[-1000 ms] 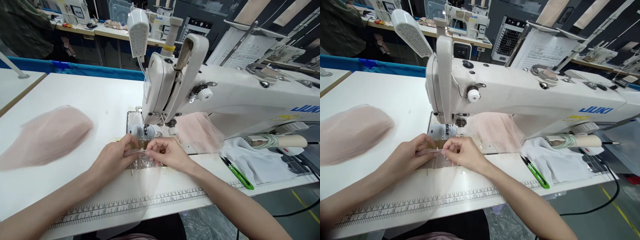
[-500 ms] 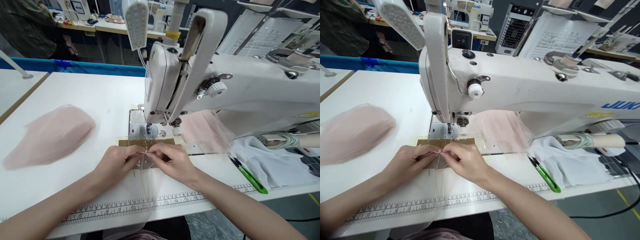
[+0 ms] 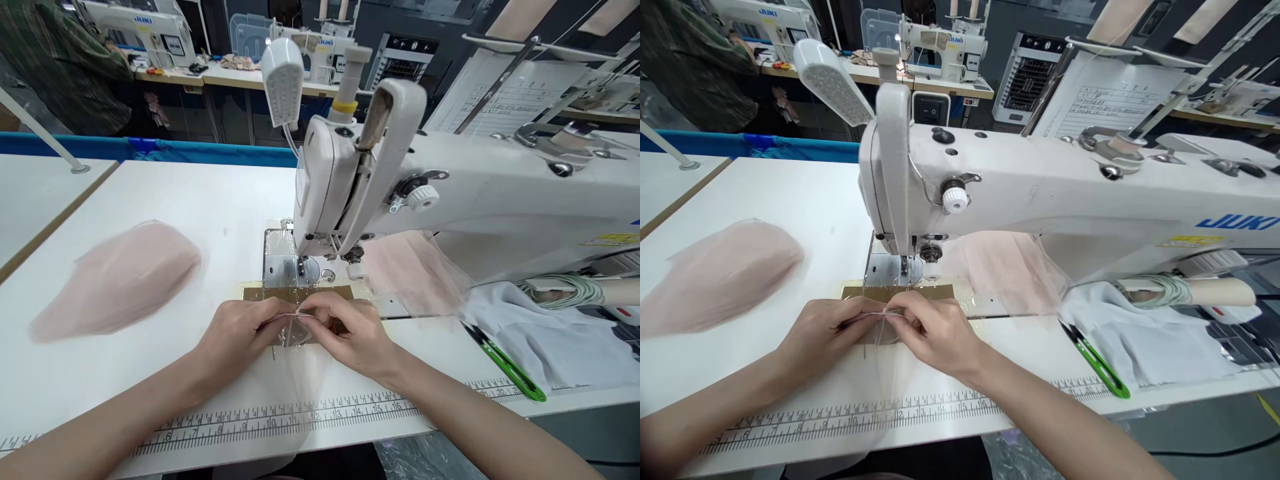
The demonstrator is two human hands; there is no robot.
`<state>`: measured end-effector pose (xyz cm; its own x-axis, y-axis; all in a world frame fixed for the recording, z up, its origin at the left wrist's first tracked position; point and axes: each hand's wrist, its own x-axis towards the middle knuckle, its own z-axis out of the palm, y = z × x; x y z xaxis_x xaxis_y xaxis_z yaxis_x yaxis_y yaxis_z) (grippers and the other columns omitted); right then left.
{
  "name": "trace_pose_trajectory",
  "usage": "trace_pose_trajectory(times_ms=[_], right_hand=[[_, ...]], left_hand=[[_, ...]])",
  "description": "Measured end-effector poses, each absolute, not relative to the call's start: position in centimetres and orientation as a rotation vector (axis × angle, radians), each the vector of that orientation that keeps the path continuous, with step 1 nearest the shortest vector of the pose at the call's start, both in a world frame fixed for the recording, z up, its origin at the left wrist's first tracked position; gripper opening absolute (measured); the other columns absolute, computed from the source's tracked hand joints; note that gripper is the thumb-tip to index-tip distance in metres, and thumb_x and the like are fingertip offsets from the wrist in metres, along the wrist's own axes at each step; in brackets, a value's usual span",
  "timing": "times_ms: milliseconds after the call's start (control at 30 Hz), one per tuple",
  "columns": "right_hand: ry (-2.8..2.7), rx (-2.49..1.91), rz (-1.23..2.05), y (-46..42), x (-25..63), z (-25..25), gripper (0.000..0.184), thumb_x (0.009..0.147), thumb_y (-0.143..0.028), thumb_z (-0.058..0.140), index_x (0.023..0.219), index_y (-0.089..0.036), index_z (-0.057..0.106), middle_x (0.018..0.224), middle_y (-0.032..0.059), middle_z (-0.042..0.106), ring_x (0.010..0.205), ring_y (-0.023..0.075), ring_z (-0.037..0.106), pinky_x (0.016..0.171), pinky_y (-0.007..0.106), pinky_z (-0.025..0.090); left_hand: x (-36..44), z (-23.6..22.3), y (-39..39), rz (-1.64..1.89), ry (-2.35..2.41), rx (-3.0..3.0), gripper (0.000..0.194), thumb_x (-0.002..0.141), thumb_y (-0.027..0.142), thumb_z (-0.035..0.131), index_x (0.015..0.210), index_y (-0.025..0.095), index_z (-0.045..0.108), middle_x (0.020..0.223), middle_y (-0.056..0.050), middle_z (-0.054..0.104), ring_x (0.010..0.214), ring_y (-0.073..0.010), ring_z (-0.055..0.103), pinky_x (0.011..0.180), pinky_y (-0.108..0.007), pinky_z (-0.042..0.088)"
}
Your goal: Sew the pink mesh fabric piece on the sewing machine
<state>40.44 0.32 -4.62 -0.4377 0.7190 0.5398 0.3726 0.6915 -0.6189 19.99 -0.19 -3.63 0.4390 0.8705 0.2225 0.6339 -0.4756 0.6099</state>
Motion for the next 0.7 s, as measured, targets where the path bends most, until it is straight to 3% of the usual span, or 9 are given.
trace_pose_trajectory(times_ms=[200, 333, 700], right_hand=[[-2.091, -0.83, 0.503, 0.31, 40.39, -4.51, 0.008, 0.093, -0.02, 0.051, 0.094, -0.018, 0.058, 0.057, -0.0053, 0.053, 0.046, 0.0061, 0.045, 0.044, 0.019, 0.039], [-2.104, -0.817, 0.511, 0.31, 40.39, -4.54, 0.007, 0.093, -0.019, 0.051, 0.094, -0.018, 0.057, 0.058, -0.0055, 0.052, 0.046, 0.006, 0.045, 0.044, 0.019, 0.039], [-2.147, -0.706, 0.387, 0.42, 40.52, -4.22, 0.009, 0.09, -0.011, 0.055, 0.097, -0.016, 0.057, 0.076, -0.0003, 0.069, 0.051, 0.0062, 0.057, 0.048, 0.019, 0.044]], left_hand=[[20.02, -3.52, -0.21, 0.753, 1.231, 2.193, 0.021, 0.093, 0.033, 0.049, 0.097, 0.023, 0.067, 0.088, 0.001, 0.076, 0.069, -0.0122, 0.069, 0.061, -0.023, 0.051], [20.04, -3.52, -0.23, 0.738, 1.236, 2.193, 0.019, 0.093, 0.031, 0.049, 0.097, 0.023, 0.066, 0.091, 0.002, 0.075, 0.073, -0.0124, 0.07, 0.064, -0.023, 0.052], [20.03, -3.44, -0.53, 0.798, 1.23, 2.28, 0.012, 0.093, 0.03, 0.052, 0.091, 0.021, 0.059, 0.065, 0.006, 0.068, 0.049, -0.0072, 0.057, 0.048, -0.018, 0.04]])
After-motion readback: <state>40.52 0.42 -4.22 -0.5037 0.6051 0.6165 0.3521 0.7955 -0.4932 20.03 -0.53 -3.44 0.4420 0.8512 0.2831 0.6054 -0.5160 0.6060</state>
